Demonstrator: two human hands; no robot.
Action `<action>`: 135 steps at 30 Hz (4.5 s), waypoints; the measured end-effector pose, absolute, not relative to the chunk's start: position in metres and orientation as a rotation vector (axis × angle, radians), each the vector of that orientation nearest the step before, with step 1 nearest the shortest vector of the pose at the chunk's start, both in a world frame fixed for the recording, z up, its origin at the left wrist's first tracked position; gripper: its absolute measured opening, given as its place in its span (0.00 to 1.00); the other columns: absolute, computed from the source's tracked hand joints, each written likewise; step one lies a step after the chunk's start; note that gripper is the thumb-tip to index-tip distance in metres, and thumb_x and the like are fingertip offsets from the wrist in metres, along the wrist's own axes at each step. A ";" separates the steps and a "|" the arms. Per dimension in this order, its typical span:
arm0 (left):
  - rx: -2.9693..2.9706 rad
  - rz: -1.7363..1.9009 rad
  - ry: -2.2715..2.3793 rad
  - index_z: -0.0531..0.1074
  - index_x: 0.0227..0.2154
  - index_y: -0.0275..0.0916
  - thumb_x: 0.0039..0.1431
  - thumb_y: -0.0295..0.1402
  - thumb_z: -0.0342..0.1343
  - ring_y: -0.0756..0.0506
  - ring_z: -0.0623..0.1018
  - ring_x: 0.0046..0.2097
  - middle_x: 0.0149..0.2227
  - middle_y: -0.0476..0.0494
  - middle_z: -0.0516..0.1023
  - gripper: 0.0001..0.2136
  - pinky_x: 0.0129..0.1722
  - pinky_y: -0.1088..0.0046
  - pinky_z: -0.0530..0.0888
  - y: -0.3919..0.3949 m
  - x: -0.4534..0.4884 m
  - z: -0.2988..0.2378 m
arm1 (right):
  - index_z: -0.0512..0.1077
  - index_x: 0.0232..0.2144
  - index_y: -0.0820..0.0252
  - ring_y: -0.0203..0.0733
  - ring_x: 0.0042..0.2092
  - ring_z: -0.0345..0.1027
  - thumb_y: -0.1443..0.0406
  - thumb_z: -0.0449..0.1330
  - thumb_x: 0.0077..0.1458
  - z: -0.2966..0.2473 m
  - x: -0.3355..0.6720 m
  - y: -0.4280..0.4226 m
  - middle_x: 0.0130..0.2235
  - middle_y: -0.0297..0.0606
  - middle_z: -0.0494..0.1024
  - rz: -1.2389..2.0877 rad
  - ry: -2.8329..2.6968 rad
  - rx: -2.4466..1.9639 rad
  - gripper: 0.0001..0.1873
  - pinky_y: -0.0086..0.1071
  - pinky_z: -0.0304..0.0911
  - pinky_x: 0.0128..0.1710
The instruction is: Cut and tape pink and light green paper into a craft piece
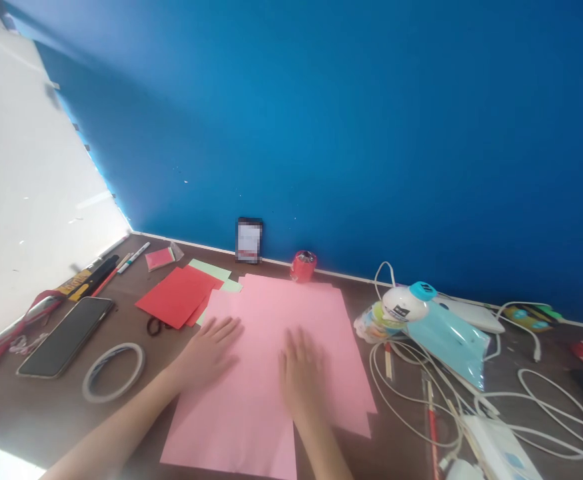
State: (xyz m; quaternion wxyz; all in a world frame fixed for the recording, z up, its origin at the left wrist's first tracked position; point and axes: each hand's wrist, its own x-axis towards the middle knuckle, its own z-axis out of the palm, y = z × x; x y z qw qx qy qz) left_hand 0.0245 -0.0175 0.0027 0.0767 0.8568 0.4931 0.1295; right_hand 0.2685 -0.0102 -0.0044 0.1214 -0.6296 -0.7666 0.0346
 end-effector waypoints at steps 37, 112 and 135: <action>1.978 0.558 2.482 0.75 0.33 0.42 0.58 0.36 0.45 0.43 0.74 0.40 0.40 0.45 0.77 0.13 0.40 0.68 0.63 0.008 -0.002 0.014 | 0.62 0.54 0.69 0.49 0.60 0.49 0.64 0.41 0.57 -0.005 0.255 -0.009 0.58 0.45 0.61 0.033 -2.232 -1.827 0.26 0.49 0.33 0.60; 2.680 0.641 1.276 0.70 0.45 0.39 0.61 0.28 0.44 0.44 0.73 0.49 0.48 0.41 0.74 0.13 0.46 0.66 0.73 -0.002 0.008 0.006 | 0.70 0.37 0.58 0.41 0.42 0.66 0.72 0.47 0.54 0.001 0.254 -0.012 0.38 0.39 0.75 0.198 -2.244 -1.175 0.14 0.37 0.62 0.43; 2.569 0.723 1.441 0.70 0.41 0.42 0.59 0.29 0.45 0.47 0.76 0.36 0.36 0.44 0.77 0.11 0.34 0.73 0.72 -0.002 0.000 0.008 | 0.71 0.41 0.56 0.41 0.45 0.67 0.74 0.46 0.52 -0.003 0.257 -0.010 0.41 0.38 0.76 0.190 -2.265 -1.086 0.19 0.45 0.60 0.50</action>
